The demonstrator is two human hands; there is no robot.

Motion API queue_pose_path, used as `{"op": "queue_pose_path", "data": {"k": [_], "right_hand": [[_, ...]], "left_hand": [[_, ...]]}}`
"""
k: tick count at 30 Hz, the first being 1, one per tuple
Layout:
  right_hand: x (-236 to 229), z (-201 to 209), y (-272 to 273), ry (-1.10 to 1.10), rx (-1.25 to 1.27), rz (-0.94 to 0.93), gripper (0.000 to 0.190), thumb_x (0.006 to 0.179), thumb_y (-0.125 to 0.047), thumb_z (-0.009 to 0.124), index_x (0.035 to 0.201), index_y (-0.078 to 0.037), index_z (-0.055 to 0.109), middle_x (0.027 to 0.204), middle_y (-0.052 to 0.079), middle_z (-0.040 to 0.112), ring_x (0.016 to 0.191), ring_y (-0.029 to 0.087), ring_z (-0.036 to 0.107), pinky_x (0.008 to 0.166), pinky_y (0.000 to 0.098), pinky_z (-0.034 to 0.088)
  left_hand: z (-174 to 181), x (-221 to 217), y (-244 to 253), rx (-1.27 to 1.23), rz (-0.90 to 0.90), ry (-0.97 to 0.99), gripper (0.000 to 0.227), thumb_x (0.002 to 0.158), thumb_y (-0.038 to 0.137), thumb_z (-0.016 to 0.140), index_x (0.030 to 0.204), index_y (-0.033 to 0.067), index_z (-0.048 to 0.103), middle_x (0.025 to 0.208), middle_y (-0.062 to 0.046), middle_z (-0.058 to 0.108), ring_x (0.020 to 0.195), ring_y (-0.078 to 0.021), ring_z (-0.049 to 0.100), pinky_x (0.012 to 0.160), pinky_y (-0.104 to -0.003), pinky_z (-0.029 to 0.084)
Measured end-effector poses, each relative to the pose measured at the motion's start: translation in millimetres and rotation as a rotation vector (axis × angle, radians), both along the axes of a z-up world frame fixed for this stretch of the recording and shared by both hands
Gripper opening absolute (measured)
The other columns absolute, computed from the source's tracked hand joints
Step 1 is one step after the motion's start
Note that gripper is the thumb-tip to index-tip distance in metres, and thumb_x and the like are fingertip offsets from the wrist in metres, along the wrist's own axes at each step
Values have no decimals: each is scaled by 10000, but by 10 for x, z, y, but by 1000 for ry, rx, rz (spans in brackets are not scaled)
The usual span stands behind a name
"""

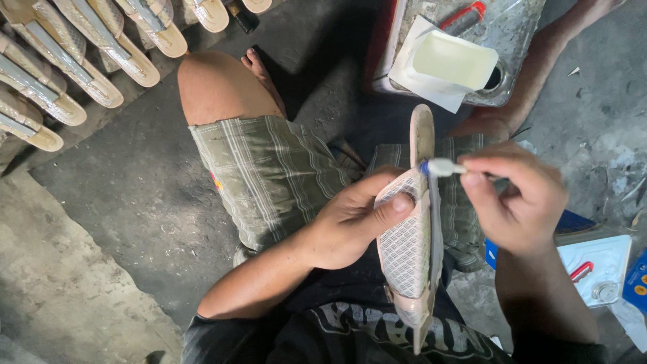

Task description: The person sits on the floor and scrubs the soles of beige woven slippers using a toothbrush. They repeatedly dip the brush into a container of liquid and scrub the textured surface of the slipper soles, handling the items one at a time.

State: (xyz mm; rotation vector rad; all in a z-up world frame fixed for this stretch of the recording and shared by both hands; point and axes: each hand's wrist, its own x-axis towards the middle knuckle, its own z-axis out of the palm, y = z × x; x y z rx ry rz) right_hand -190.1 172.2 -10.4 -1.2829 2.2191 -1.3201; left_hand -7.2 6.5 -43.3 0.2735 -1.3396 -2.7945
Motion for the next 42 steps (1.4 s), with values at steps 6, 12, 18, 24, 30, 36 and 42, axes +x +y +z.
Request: {"op": "queue_pose_path", "data": {"k": [6,12,18,24,30,36,42], "right_hand": [[-698,-347,-346,438,333,-149,106,1070,-127,730,1170,-99,746,998,118,712,903,293,692,771,396,523],[-949,-703,-514,873,591,-84,66,1015,-223,680,1048,-204,734,964,74,696,827,291,687,732,426,524],[-904,-509,-265,819,662,-88,81,1045,-269,677,1055,-232,748,897,38,701,746,245,689,684,401,517],[-529,-204,61,245,568,-132,118,1019,-210,753,1124,-163,779,899,56,740,733,170,667,669,314,489],[204,-143,39,-278,43,-22,142,971,-3,717,1113,-10,707,1038,99,729,855,102,666,748,215,510],[308,-228,-104,-24,-10,-89,95,1025,5,732,1112,10,697,1049,127,726,857,156,691,760,238,531],[328,-168,-60,44,-49,13,122,1006,-3,747,1110,-8,682,1012,136,718,886,216,710,798,273,540]], "left_hand": [[-384,-23,-44,294,-53,-36,573,1048,451,597,1445,43,534,1207,-60,650,1088,-120,619,947,-274,521],[-536,-39,-129,462,65,-203,560,1009,305,656,1452,15,473,1256,-94,638,1163,-184,635,1022,-348,523],[-529,-90,-278,548,219,-235,468,1039,304,600,1380,-14,567,1150,-147,714,983,-211,725,869,-357,594],[-530,-152,-213,238,379,-96,322,1089,246,627,1257,-25,669,1085,-90,733,954,-141,696,862,-301,572],[-471,-191,-96,-3,420,-90,248,1064,196,676,1218,2,690,1041,-25,717,948,-77,651,854,-251,539],[-309,-142,-58,-19,388,-78,212,1069,164,681,1211,6,689,1043,2,699,963,-62,630,861,-241,528],[-199,-185,-58,15,419,-94,219,1073,170,671,1217,5,689,1034,-6,707,951,-64,641,846,-236,532]]}}
